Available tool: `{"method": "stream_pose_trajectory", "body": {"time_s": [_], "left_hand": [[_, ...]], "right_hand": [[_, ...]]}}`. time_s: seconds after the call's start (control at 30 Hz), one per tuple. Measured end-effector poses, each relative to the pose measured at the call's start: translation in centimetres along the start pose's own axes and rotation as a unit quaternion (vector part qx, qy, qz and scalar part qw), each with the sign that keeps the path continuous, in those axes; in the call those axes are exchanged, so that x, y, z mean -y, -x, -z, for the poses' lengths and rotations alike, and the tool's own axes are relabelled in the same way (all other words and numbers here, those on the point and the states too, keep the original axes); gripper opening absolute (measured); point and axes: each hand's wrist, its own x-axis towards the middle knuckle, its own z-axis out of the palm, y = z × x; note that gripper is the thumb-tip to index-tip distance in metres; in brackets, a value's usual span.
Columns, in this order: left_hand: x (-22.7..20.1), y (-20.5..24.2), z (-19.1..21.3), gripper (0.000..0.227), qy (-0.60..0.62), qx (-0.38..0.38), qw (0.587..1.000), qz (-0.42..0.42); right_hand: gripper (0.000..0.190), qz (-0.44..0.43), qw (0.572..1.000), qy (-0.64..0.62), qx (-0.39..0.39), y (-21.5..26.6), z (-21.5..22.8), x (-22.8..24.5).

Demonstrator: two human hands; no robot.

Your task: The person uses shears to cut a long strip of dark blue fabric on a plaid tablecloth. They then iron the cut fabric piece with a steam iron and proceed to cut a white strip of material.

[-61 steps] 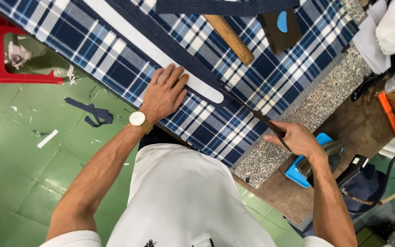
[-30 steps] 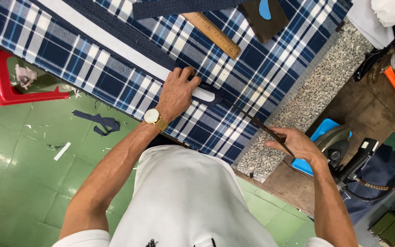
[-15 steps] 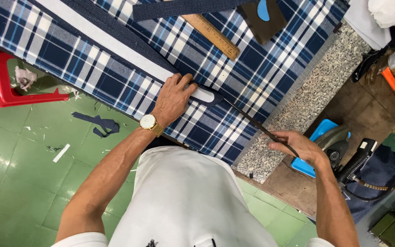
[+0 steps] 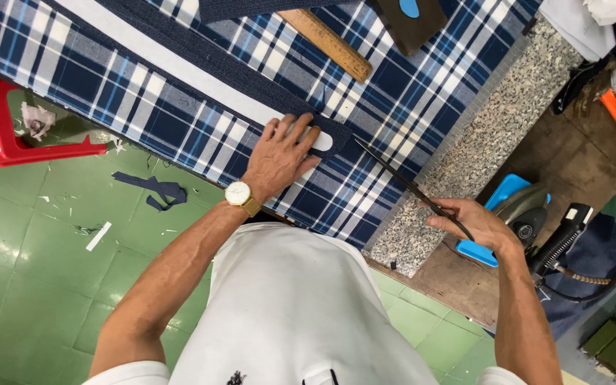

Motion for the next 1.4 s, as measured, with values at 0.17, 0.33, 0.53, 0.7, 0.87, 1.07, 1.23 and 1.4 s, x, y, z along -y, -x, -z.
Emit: {"method": "stream_pose_trajectory", "body": {"time_s": [0.17,0.33,0.53,0.7,0.87,1.07,1.23,1.4], "left_hand": [[-2.5,-0.3,-3.4,0.050,0.039,0.000,0.999,0.023],[-4.9,-1.9,-4.5,0.032,-0.021,-0.032,0.997,0.063],[-5.3,-1.8,-6.0,0.014,-0.052,-0.052,0.995,0.064],[-4.9,-1.5,-4.3,0.014,0.062,-0.021,0.991,0.112],[-3.6,-1.4,-4.1,0.015,0.183,-0.007,0.967,0.179],[-2.0,-1.7,-2.5,0.012,0.384,-0.030,0.888,0.252],[-0.2,-1.4,-0.5,0.010,0.461,-0.014,0.820,0.339],[0.2,-1.9,1.3,0.014,0.483,-0.018,0.794,0.370]], "right_hand": [[0.060,0.012,1.000,0.015,-0.015,-1.5,0.0,-3.6],[0.059,0.015,1.000,0.009,-0.023,-0.3,-0.7,-2.3],[0.059,0.035,0.999,0.009,-0.036,0.1,-1.0,-1.9],[0.058,0.046,0.997,0.035,-0.046,-0.4,-1.1,-3.2],[0.060,0.054,0.997,0.045,-0.041,-1.1,-1.1,-4.3],[0.059,0.035,0.998,0.018,-0.039,0.9,-1.3,-0.8],[0.060,0.013,1.000,0.011,-0.025,0.1,-1.2,-1.9],[0.061,0.006,1.000,-0.005,-0.012,0.8,-1.3,-0.6]]}}
